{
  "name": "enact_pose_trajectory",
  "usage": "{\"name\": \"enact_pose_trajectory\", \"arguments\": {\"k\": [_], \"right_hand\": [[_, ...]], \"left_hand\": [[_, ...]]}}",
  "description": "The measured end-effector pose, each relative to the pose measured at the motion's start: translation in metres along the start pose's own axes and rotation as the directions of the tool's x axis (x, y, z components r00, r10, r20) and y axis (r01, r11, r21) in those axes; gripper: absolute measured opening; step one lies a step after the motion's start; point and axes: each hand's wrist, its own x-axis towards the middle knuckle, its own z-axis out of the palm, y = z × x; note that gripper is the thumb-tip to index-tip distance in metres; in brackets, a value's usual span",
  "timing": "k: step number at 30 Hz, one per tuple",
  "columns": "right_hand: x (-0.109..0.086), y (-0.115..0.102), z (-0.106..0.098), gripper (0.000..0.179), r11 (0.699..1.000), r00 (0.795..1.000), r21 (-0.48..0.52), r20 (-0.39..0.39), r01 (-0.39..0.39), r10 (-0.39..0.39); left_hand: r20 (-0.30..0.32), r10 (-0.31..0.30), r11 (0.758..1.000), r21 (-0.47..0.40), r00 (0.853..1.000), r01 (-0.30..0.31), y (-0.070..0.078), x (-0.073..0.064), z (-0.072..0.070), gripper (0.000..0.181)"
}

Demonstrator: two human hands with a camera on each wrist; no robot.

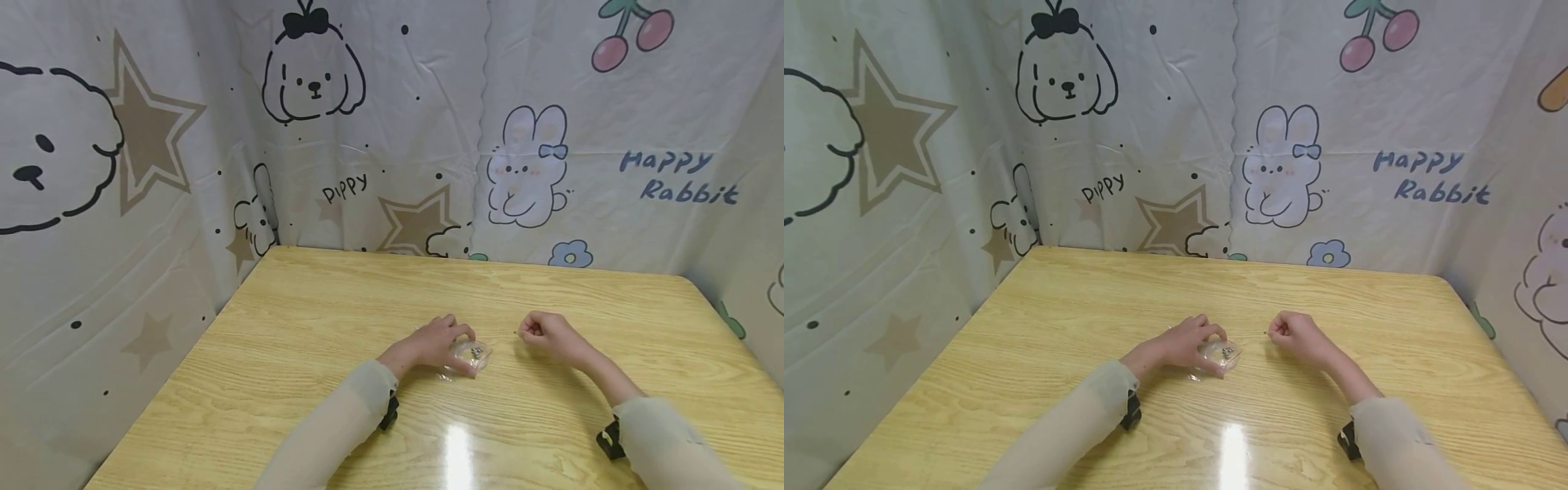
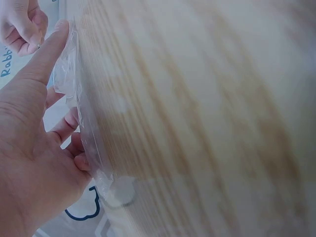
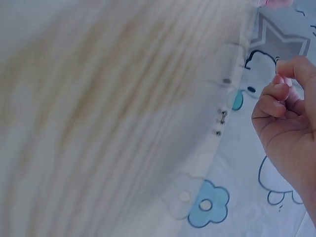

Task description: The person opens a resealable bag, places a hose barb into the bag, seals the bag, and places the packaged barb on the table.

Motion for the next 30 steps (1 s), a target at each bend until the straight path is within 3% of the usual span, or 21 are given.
{"name": "enact_pose_trajectory", "arguments": {"k": [16,30], "right_hand": [[0.013,-0.026,0.028,0.007,0.991,0.987,0.026,0.088,0.133,-0.135],[0.020,-0.038,0.042,0.008,0.986,0.957,0.037,0.235,0.165,-0.169]], "left_hand": [[0.001,0.003,1.000,0.006,1.000,-0.003,0.001,-0.001,-0.001,0.064],[-0.006,0.021,1.000,0.020,1.000,-0.021,0.000,-0.001,-0.001,0.066]]}}
